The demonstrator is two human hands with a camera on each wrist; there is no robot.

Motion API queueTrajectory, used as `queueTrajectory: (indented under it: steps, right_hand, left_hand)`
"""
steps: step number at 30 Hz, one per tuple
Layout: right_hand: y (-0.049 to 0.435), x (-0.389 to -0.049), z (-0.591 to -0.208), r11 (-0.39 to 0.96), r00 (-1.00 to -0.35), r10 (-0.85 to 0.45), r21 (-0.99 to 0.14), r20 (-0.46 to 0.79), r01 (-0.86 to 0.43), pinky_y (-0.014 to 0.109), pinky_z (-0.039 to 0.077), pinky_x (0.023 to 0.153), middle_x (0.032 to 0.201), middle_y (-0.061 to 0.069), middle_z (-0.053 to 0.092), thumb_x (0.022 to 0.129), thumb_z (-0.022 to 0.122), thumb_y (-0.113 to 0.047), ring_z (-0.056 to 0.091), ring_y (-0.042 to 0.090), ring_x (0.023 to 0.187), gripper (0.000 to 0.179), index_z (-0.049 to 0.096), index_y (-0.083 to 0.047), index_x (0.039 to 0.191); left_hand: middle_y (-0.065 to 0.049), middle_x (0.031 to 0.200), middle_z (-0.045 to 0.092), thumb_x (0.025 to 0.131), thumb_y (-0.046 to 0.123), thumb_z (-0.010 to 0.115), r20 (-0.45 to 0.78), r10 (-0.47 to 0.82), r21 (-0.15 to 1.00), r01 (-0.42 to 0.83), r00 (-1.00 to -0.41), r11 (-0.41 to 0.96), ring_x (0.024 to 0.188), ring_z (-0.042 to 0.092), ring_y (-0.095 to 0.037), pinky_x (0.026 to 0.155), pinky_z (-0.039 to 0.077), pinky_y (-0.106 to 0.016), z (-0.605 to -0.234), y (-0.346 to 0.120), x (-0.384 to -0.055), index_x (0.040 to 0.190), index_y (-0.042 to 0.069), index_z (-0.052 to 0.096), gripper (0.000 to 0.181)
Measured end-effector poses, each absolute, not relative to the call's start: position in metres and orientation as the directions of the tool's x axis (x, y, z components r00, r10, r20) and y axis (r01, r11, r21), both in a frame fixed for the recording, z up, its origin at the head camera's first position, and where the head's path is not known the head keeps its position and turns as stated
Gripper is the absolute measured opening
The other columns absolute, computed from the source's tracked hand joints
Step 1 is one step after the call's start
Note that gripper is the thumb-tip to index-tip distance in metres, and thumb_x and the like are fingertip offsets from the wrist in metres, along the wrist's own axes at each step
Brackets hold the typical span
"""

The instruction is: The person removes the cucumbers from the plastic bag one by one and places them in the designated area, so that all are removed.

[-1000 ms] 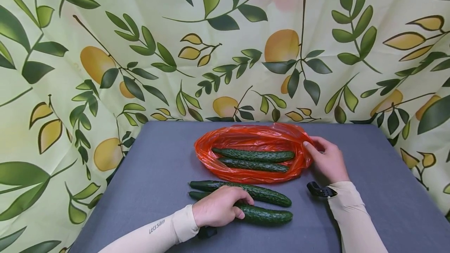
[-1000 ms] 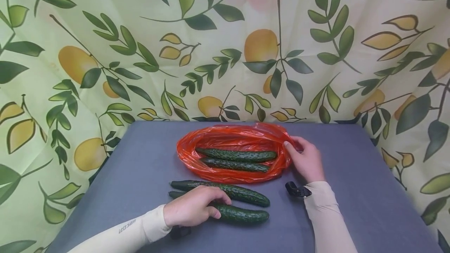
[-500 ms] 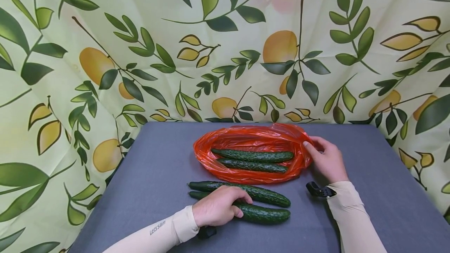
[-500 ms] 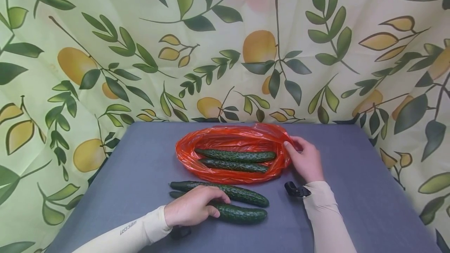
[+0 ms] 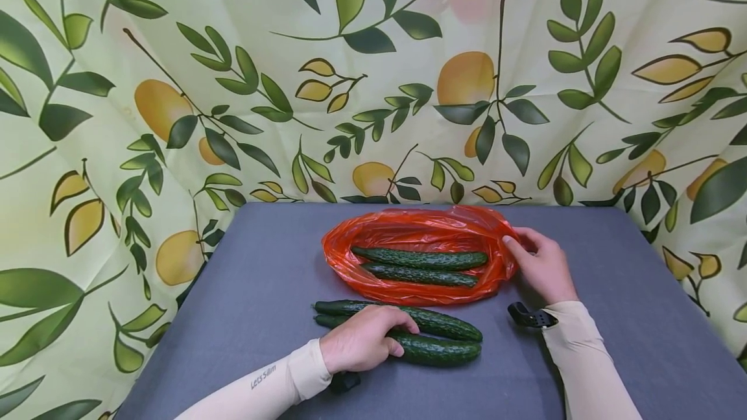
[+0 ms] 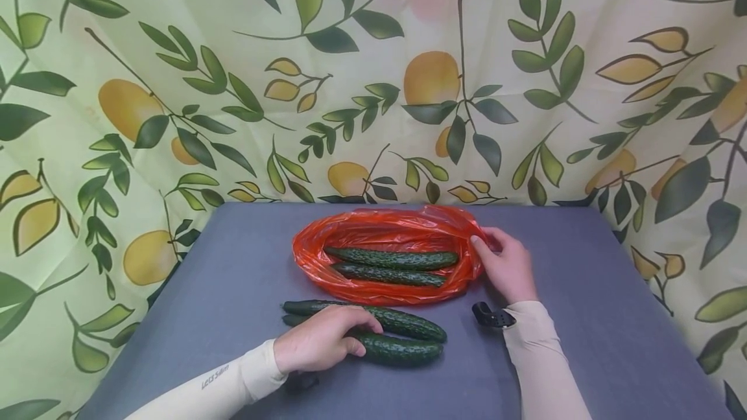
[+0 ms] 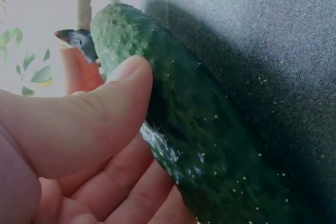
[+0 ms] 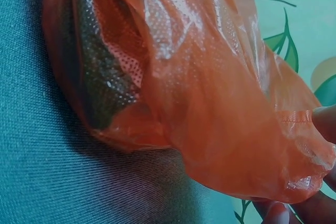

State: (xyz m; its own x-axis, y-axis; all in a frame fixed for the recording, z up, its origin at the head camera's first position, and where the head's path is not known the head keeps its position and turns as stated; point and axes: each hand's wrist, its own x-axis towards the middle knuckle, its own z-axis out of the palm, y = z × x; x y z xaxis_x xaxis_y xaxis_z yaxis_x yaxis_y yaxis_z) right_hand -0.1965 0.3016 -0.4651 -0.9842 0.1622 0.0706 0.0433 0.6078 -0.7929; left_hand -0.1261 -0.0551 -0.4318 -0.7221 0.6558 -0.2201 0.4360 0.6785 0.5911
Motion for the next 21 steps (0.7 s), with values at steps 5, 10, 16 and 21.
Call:
queueTrajectory:
  steps: [5, 10, 16, 21]
  right_hand:
    - [0.303, -0.196, -0.466, 0.608, -0.984, 0.166, -0.792, 0.066, 0.049, 0.027, 0.05, 0.088, 0.138, 0.026, 0.069, 0.11, 0.058, -0.049, 0.062, 0.037, 0.117, 0.059, 0.063, -0.003, 0.148]
    - [0.304, -0.197, -0.467, 0.607, -0.985, 0.163, -0.793, 0.063, 0.049, 0.024, 0.051, 0.087, 0.138, 0.026, 0.069, 0.109, 0.058, -0.05, 0.062, 0.037, 0.118, 0.061, 0.063, -0.004, 0.148]
    - [0.305, -0.197, -0.466, 0.61, -0.985, 0.157, -0.791, 0.066, 0.044, 0.031, 0.053, 0.09, 0.139, 0.026, 0.068, 0.11, 0.058, -0.049, 0.061, 0.037, 0.118, 0.06, 0.063, -0.004, 0.148]
    - [0.306, -0.197, -0.47, 0.606, -0.986, 0.158, -0.793, 0.049, 0.057, 0.044, 0.055, 0.096, 0.14, 0.026, 0.067, 0.11, 0.057, -0.05, 0.061, 0.038, 0.12, 0.061, 0.062, -0.003, 0.149]
  left_hand:
    - [0.015, 0.123, 0.076, 0.094, 0.011, 0.082, -0.226, 0.659, 0.601, 0.43, -0.718, 0.674, 0.113, 0.067, 0.0, 0.097, 0.056, -0.027, -0.433, -0.053, -0.126, 0.124, 0.027, 0.078, 0.033]
    - [0.015, 0.122, 0.076, 0.094, 0.012, 0.082, -0.22, 0.655, 0.574, 0.447, -0.723, 0.686, 0.111, 0.066, 0.0, 0.099, 0.056, -0.028, -0.435, -0.052, -0.124, 0.124, 0.026, 0.078, 0.033]
    - [0.015, 0.124, 0.076, 0.095, 0.013, 0.081, -0.232, 0.651, 0.561, 0.447, -0.723, 0.697, 0.112, 0.066, 0.0, 0.1, 0.056, -0.029, -0.435, -0.05, -0.124, 0.126, 0.025, 0.078, 0.033]
    - [0.012, 0.125, 0.077, 0.096, 0.015, 0.082, -0.203, 0.677, 0.589, 0.465, -0.707, 0.662, 0.114, 0.067, 0.001, 0.102, 0.056, -0.027, -0.426, -0.048, -0.129, 0.128, 0.023, 0.077, 0.034]
